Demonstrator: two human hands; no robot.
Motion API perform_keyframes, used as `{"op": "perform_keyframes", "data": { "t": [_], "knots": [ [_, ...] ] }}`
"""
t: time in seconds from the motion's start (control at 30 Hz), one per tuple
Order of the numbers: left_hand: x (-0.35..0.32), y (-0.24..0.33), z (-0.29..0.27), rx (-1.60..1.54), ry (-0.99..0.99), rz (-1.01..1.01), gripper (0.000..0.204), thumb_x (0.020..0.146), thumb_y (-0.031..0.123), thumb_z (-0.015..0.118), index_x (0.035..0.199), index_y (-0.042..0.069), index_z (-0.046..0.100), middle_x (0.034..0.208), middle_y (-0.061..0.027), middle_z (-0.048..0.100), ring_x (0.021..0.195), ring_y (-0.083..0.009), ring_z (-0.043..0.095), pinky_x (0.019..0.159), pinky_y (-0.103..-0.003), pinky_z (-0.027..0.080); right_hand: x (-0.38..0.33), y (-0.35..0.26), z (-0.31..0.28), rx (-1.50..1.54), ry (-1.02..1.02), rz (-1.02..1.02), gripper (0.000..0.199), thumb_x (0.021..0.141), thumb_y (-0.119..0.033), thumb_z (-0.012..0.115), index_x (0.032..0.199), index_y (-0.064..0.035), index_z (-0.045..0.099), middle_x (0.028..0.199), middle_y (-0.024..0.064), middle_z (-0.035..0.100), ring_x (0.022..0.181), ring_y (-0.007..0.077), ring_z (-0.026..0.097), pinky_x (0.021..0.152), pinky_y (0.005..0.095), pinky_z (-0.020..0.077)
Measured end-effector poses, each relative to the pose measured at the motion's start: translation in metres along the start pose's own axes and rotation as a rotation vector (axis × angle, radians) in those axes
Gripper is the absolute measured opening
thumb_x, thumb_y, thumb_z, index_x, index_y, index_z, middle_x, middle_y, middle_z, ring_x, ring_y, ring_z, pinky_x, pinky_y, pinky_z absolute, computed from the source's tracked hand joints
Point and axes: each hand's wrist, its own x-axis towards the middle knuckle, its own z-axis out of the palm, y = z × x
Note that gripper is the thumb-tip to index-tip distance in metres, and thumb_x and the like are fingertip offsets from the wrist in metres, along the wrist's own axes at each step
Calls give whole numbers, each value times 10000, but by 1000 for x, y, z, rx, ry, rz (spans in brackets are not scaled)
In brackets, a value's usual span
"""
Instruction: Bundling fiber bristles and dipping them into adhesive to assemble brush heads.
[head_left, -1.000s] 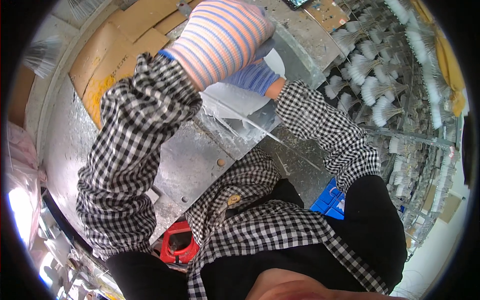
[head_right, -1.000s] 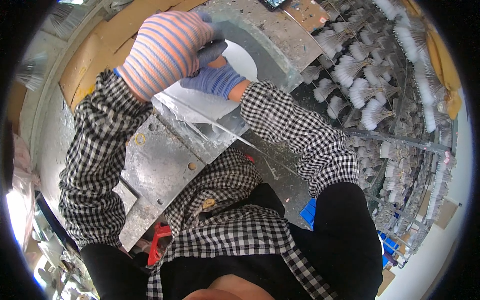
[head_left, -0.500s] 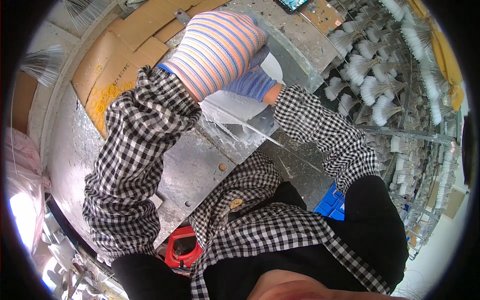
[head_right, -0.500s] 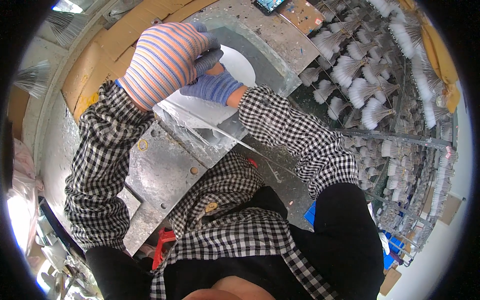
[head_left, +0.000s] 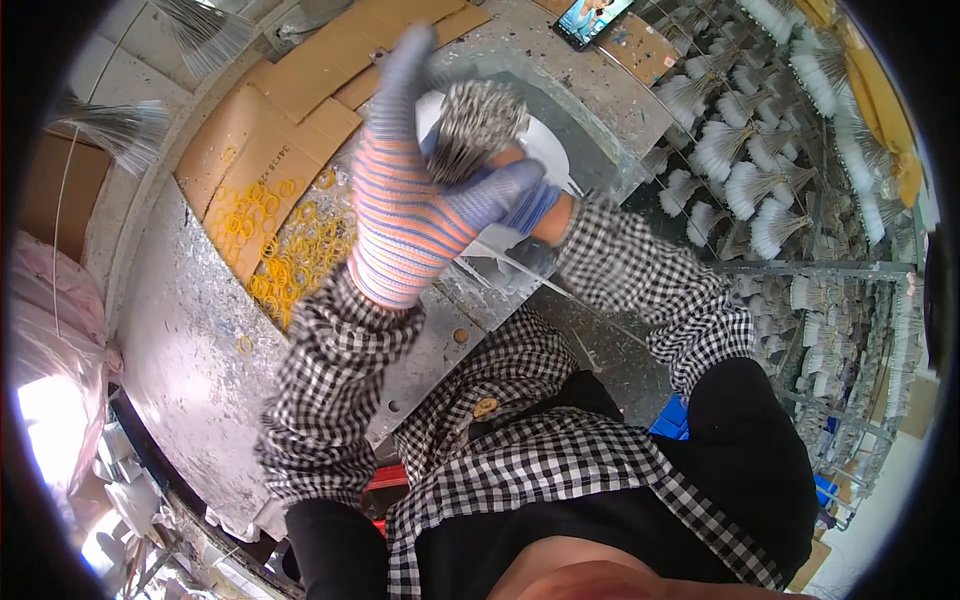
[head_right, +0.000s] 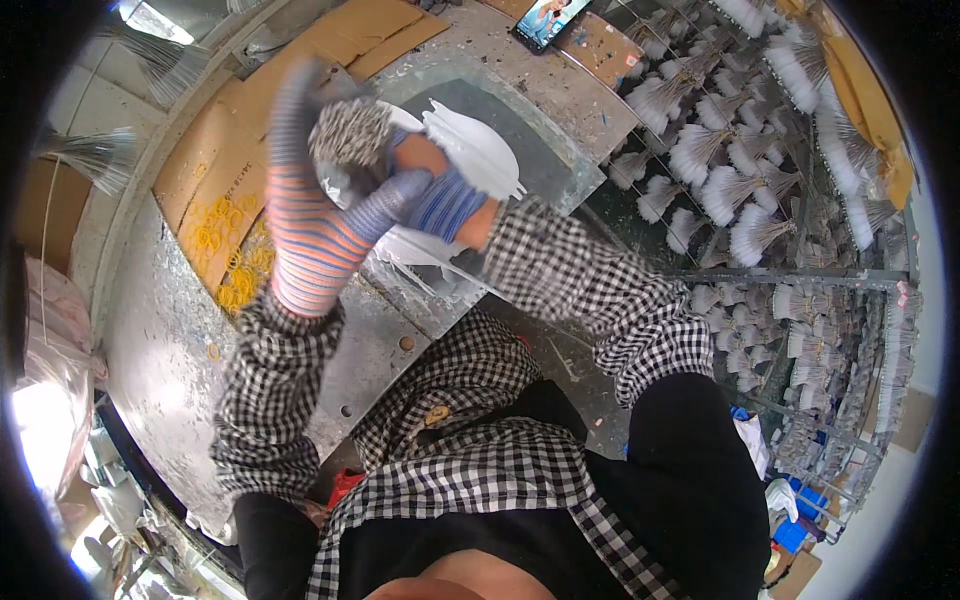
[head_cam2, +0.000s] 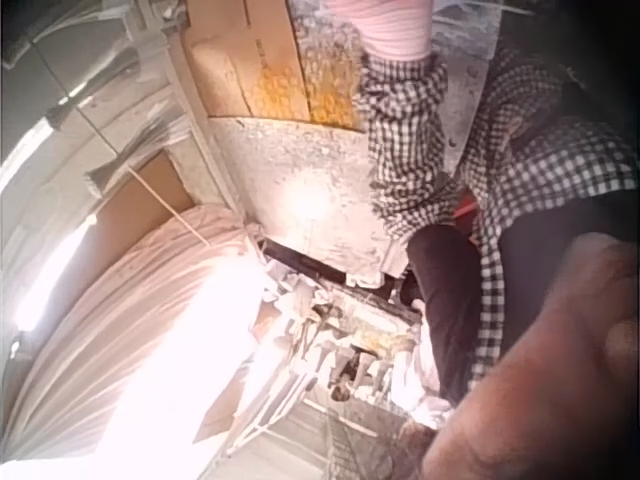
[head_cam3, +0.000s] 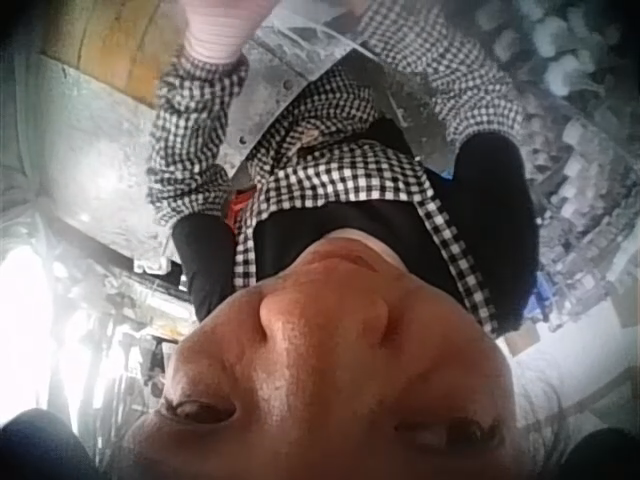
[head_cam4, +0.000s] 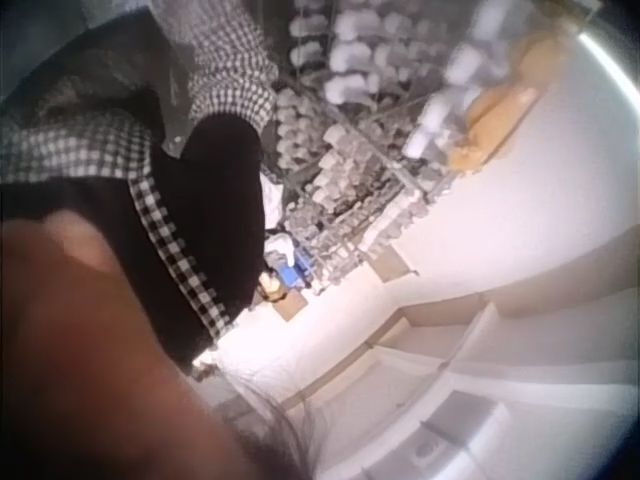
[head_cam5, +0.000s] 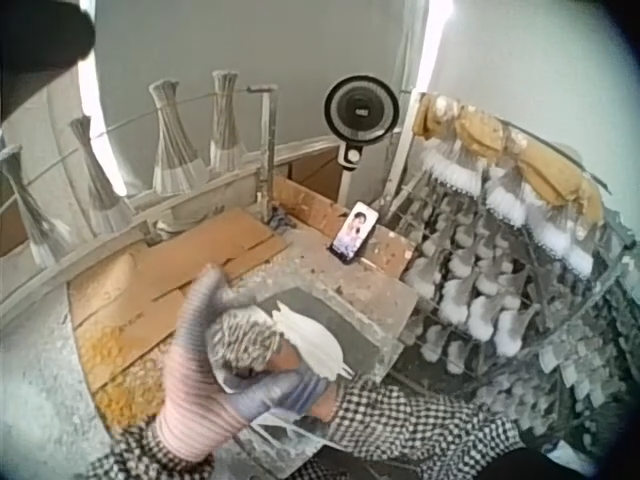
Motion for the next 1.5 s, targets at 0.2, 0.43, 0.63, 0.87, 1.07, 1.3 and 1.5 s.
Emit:
{"op": "perform_keyframes", "data": {
  "t": [0.2, 0.43, 0.63, 0.87, 1.07, 1.3, 1.5],
  "knots": [
    [-62, 21, -46, 229, -217, -205, 369, 721, 101, 828, 1066, 84, 699, 939, -80, 719, 832, -200, 705, 750, -311, 539, -23, -45, 73, -471, -150, -189, 412, 802, -311, 705, 1117, -63, 615, 1002, 145, 619, 928, 311, 621, 850, 397, 507],
    [-84, 50, -177, 1627, -997, -59, 129, 857, 178, 594, 968, 160, 660, 689, -39, 615, 699, -265, 658, 674, -403, 509, -58, -168, 99, -119, -693, 3, 271, 869, -196, 633, 1082, -29, 626, 976, 140, 652, 952, 347, 623, 896, 424, 504],
    [-134, 22, -235, 2004, -1538, -763, 109, 872, 136, 603, 841, 144, 707, 761, -46, 716, 767, -226, 721, 622, -364, 501, -72, -213, 163, 21, -414, -271, 214, 822, -239, 603, 917, -48, 594, 859, 118, 640, 760, 303, 651, 701, 379, 533],
    [-139, 80, -256, 1516, -900, -613, 274, 819, 149, 696, 1093, 142, 684, 861, -119, 715, 801, -321, 696, 668, -416, 530, -103, -205, 172, 358, -617, 178, 294, 923, -263, 513, 1102, -37, 569, 1035, 127, 629, 895, 260, 643, 851, 384, 514],
    [-149, 138, -216, 669, 3, -1083, 290, 965, 244, 660, 1142, 14, 660, 776, -17, 637, 649, -80, 562, 587, -240, 439, -81, -212, 200, 343, -721, 109, 228, 861, -255, 560, 953, -47, 581, 891, 123, 635, 803, 294, 647, 755, 393, 528],
    [-174, 162, -206, 267, 407, -874, 298, 1023, 227, 572, 1133, -48, 600, 609, -2, 500, 522, -92, 455, 521, -261, 393, -39, -156, 182, -8, -897, -81, 211, 825, -276, 583, 803, -66, 590, 750, 136, 610, 747, 341, 636, 694, 446, 528],
    [-189, 151, -205, 107, 438, -754, 280, 1019, 197, 563, 1131, -59, 585, 601, 10, 469, 494, -99, 433, 543, -288, 423, 39, -6, 129, -869, -710, -42, 178, 885, -230, 588, 910, -84, 688, 896, 141, 654, 870, 323, 636, 802, 432, 523]
  ]
}}
